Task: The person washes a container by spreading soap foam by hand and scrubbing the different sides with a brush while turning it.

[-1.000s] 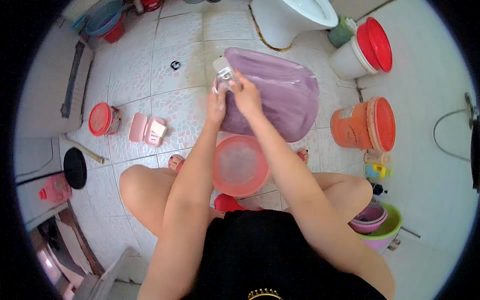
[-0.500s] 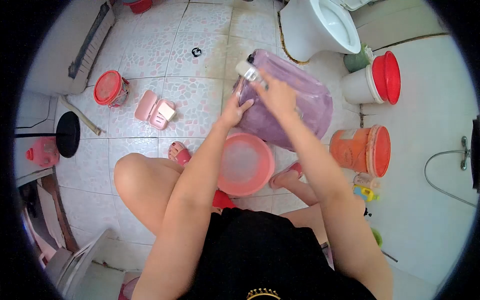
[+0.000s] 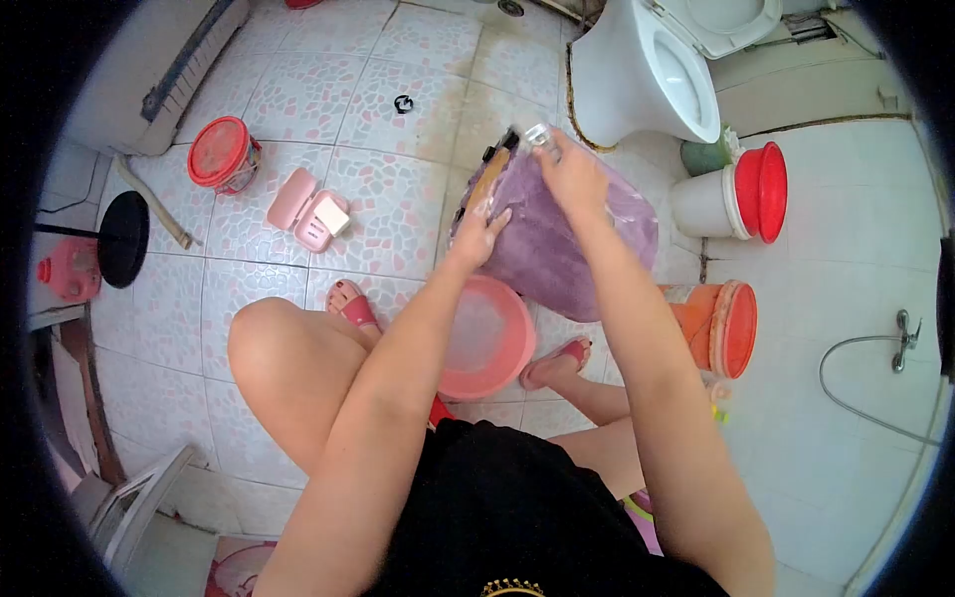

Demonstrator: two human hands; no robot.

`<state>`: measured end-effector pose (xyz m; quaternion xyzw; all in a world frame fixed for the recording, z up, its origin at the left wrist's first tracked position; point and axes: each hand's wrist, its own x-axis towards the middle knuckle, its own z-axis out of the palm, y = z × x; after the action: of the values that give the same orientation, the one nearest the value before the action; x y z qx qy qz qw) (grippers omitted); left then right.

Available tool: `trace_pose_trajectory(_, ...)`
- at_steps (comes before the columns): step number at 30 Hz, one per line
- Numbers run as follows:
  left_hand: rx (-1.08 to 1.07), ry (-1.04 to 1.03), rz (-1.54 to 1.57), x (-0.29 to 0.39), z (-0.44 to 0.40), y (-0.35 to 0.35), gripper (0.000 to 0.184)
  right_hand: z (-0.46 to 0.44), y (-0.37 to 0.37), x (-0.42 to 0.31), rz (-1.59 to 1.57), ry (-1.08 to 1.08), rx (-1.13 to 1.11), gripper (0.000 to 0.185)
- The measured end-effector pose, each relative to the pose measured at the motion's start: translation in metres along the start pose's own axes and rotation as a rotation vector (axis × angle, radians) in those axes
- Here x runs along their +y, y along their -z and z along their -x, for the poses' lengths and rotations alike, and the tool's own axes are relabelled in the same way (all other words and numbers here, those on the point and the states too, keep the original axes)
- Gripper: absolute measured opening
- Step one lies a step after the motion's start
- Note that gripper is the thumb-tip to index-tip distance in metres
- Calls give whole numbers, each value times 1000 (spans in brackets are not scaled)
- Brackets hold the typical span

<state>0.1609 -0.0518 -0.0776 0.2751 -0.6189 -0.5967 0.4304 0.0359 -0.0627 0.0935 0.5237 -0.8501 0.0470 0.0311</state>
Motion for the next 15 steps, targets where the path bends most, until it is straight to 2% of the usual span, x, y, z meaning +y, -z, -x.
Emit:
trace_pose_trajectory(1,32,-55,-7,0,-1,0,59,-13,-4,4,-5,-9,19,52)
trace_pose_trajectory(4,3,97,-170,6,5,4,53,-15,-15,-6,-21,19,42,52)
trace_pose_trajectory(5,15,86,-123,4,4,4,52,-8,-18,-9,-20,32,46,52)
trace_pose_trajectory(7,33,62,-24,-5,1,0,50,20,-13,-14,-34,-9,9,53)
trace_pose_trajectory(10,51,44,-70,-13,2,-2,49,66,-10,-16,-57,-15,-36,53)
trace_pose_trajectory(13,-35,151,-150,-16,4,4,44,120,-22,-23,-39,12,-130,55)
trace_pose_trajectory(14,109,137,11,-32,5,-8,43,128,-25,-25,-24,24,-169,55)
trace_pose_trajectory(15,69,168,-23,-28,7,-7,47,126,-23,-25,-31,34,-151,55)
